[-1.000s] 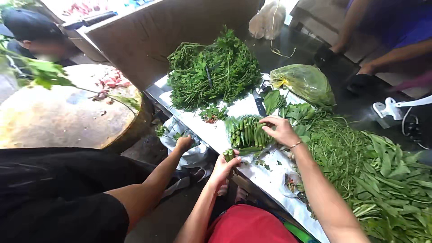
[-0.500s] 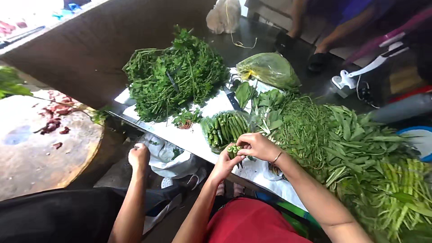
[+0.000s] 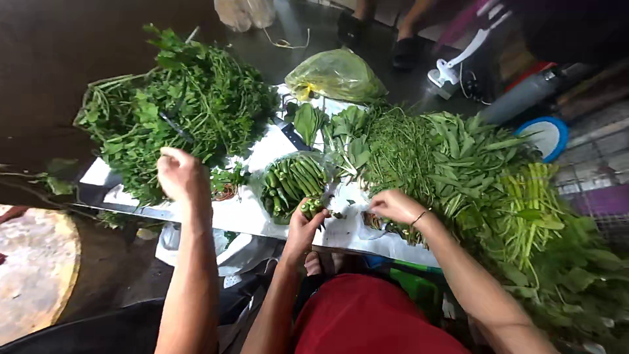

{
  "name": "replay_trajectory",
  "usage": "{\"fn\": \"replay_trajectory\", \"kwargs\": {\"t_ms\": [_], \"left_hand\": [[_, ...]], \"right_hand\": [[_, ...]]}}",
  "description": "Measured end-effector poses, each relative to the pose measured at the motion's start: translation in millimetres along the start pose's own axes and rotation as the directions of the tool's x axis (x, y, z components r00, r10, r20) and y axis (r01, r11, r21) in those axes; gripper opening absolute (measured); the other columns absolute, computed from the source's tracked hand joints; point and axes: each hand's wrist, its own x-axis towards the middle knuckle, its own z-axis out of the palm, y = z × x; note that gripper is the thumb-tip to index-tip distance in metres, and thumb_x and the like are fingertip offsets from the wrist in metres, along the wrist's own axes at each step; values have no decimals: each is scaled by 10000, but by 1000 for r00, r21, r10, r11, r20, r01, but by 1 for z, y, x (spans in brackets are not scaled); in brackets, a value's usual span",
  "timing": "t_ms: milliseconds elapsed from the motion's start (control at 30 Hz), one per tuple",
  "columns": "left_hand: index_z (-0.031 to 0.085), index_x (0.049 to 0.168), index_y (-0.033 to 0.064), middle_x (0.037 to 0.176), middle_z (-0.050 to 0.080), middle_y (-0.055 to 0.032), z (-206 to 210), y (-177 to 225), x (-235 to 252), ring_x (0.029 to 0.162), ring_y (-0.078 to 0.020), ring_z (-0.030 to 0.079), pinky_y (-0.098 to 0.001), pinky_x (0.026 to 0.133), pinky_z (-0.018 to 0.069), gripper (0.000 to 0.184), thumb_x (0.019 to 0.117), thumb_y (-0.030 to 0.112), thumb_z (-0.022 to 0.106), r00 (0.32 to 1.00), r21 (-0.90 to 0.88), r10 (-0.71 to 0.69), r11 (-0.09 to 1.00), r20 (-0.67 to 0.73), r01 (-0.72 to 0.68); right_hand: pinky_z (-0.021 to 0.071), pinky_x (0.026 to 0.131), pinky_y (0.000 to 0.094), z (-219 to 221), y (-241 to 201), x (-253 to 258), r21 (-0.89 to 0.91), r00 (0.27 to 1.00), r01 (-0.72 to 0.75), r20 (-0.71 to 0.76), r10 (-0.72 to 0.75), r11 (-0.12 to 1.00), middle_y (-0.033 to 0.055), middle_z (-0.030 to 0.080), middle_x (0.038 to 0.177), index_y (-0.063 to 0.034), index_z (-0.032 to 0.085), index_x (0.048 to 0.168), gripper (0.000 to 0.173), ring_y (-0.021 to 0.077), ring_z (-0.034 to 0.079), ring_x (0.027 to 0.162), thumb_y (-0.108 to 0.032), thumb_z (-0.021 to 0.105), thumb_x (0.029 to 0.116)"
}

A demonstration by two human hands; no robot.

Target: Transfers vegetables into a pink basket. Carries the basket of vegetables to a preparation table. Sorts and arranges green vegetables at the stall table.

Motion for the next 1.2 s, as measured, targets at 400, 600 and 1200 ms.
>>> {"fn": "replay_trajectory", "kwargs": {"t_ms": [400, 600, 1200], "left_hand": [[617, 1142, -12, 945, 709, -56, 24, 6, 15, 851, -128, 697, -327, 816, 599, 240, 928, 70, 687, 983, 52, 61, 996, 173, -71], [617, 1110, 0, 906, 696, -37, 20, 6, 9, 804, -108, 682, -305, 771, 586, 232, 910, 95, 685, 982, 40, 27, 999, 185, -35], [602, 1155, -30, 963, 707, -66, 12, 24, -7, 853, -133, 699, -323, 813, 600, 247, 925, 44, 653, 985, 53, 98, 993, 145, -106]], "right_hand": [[545, 913, 606, 91, 20, 23, -54, 832, -488, -332, 445, 871, 220, 718, 1167, -200, 471, 1550, 490, 423, 698, 1074, -179, 459, 1060], [548, 908, 606, 101, 31, 24, -79, 830, -460, -391, 397, 884, 217, 730, 1138, -71, 716, 1236, 318, 413, 699, 1083, -194, 475, 1068], [619, 788, 346, 99, 13, -26, 783, 834, 269, -481, 271, 561, 89, 732, 810, 39, 650, 881, 106, 164, 726, 772, -36, 607, 942]]}}
